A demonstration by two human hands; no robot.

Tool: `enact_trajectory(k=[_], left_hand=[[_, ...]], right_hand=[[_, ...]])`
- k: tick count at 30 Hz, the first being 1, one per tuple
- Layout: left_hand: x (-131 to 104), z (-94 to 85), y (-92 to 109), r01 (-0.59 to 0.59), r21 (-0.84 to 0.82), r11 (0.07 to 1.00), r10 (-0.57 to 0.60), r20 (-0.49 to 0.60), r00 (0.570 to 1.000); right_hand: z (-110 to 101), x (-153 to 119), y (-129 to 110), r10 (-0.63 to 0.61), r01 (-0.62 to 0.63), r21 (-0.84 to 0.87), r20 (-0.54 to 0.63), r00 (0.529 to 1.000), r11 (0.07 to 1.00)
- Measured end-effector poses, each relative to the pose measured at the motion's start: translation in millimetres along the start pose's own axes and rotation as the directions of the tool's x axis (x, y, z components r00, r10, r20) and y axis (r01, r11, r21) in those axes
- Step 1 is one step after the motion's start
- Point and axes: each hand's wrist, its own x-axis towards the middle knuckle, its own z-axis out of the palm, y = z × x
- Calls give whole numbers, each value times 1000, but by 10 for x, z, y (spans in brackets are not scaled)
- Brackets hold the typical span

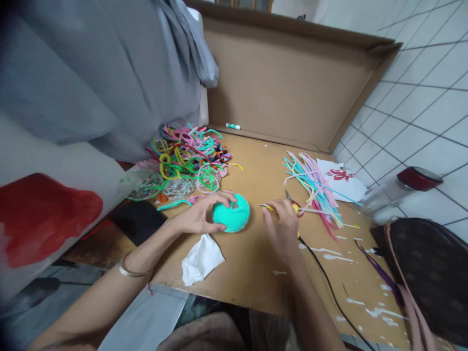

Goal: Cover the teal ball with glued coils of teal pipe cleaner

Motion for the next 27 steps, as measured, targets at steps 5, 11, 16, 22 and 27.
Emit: enact_trajectory(k=[5,11,16,22,27], left_hand=[[2,-6,-17,-24,23,999,24,-5,1000],[-5,-17,-14,-6,56,998,5,13,1000],[-17,-21,-21,7,70,998,-8,13,1000],[-21,-21,-27,-3,69,998,2,15,1000],[-13,-21,11,14,66,998,-15,9,1000]], right_hand=[[46,106,-377,33,-93,364,168,985,927],[150,188,-423,90,-193,462,235,968,866],[178,175,-398,169,-284,467,272,947,837],[189,156,-383,220,-370,514,329,918,774],[231,213,-409,264,-396,549,306,915,736]])
